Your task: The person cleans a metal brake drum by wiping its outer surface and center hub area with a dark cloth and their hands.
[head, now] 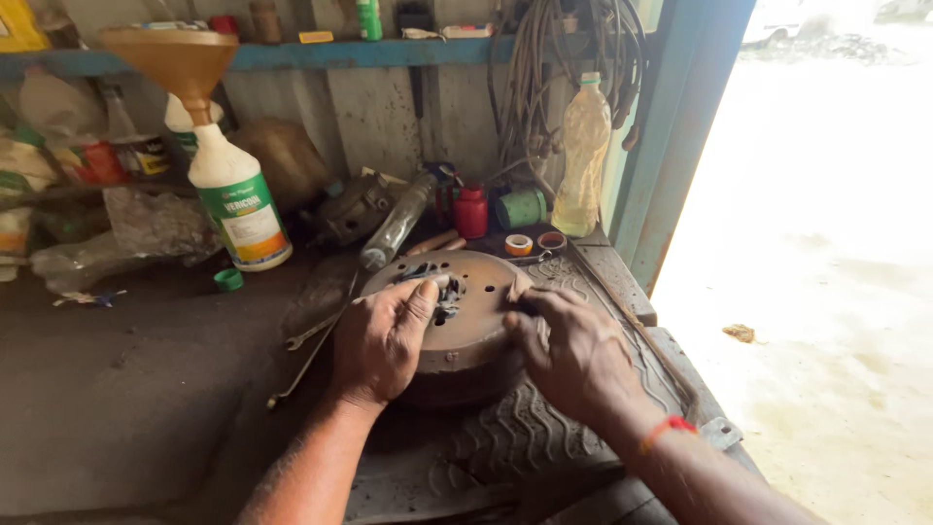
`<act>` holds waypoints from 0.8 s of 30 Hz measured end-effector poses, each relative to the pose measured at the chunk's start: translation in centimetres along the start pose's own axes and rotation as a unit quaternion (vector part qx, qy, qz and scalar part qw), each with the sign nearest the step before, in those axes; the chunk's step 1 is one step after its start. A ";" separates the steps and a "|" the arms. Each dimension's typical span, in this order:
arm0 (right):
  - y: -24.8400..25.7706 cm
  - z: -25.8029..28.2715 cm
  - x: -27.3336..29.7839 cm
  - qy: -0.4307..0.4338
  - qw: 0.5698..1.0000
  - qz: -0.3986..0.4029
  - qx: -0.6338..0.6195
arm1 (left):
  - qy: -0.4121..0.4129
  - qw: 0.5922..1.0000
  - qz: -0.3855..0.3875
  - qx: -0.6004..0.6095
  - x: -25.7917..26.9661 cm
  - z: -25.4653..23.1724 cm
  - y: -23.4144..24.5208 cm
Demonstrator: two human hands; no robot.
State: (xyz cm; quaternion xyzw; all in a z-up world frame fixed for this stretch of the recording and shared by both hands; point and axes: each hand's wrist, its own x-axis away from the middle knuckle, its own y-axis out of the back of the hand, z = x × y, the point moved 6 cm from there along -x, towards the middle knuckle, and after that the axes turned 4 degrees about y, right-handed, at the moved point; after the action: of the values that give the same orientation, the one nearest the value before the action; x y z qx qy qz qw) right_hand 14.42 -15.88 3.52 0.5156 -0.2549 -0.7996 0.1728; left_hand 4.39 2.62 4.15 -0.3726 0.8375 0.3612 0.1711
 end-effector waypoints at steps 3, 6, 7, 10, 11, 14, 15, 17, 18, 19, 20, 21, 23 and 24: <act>-0.1 0.2 1.1 -0.018 0.998 0.062 -0.015 | 0.006 1.000 -0.003 0.020 0.2 0.1 -0.2; -0.2 0.0 -0.1 -0.023 0.998 0.048 -0.017 | 0.019 1.000 0.000 0.008 0.2 0.1 -0.2; 0.0 -0.1 -0.7 -0.035 0.999 0.027 -0.013 | -0.007 1.000 -0.010 0.019 0.3 -0.2 -0.3; 0.3 3.2 -0.3 0.080 0.996 -0.001 -0.046 | -0.028 0.999 -0.025 0.033 0.4 -0.2 0.0; 0.3 4.9 0.6 0.138 0.988 -0.002 -0.062 | 0.005 0.999 -0.011 0.032 0.3 0.3 -0.2; -1.4 8.2 1.2 0.195 0.980 0.028 0.028 | -0.021 0.997 -0.004 0.070 0.1 0.3 -0.1; -1.7 6.8 0.7 0.110 0.990 0.084 0.019 | -0.050 0.995 -0.007 0.090 0.1 -0.1 0.0; -3.0 3.6 -0.5 -0.048 0.979 0.199 -0.009 | -0.025 0.997 -0.016 0.076 -0.5 0.4 0.0; -2.6 3.0 -0.8 -0.024 0.983 0.177 0.035 | -0.002 0.997 -0.018 0.069 0.1 1.0 -0.1; -2.2 2.5 -1.2 0.001 0.985 0.154 0.077 | -0.003 0.994 -0.018 0.106 0.7 1.3 0.0; -1.8 2.3 -1.9 0.031 0.984 0.122 0.125 | -0.015 0.989 -0.021 0.146 0.3 1.2 0.1; -2.0 3.0 -1.5 0.050 0.987 0.118 0.102 | -0.026 0.982 -0.024 0.185 0.0 1.2 0.3; -2.1 4.8 -0.3 0.088 0.989 0.101 0.063 | -0.009 0.973 -0.049 0.227 -0.7 1.6 0.4; -2.2 5.5 -0.1 0.122 0.986 0.098 0.060 | 0.005 0.968 -0.060 0.245 -0.7 2.3 0.5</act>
State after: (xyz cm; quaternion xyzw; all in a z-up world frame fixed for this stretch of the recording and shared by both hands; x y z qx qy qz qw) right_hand 9.42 -12.78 4.17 0.5916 -0.3284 -0.6931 0.2487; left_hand 4.57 4.88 3.22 -0.3704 0.8776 0.1323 0.2739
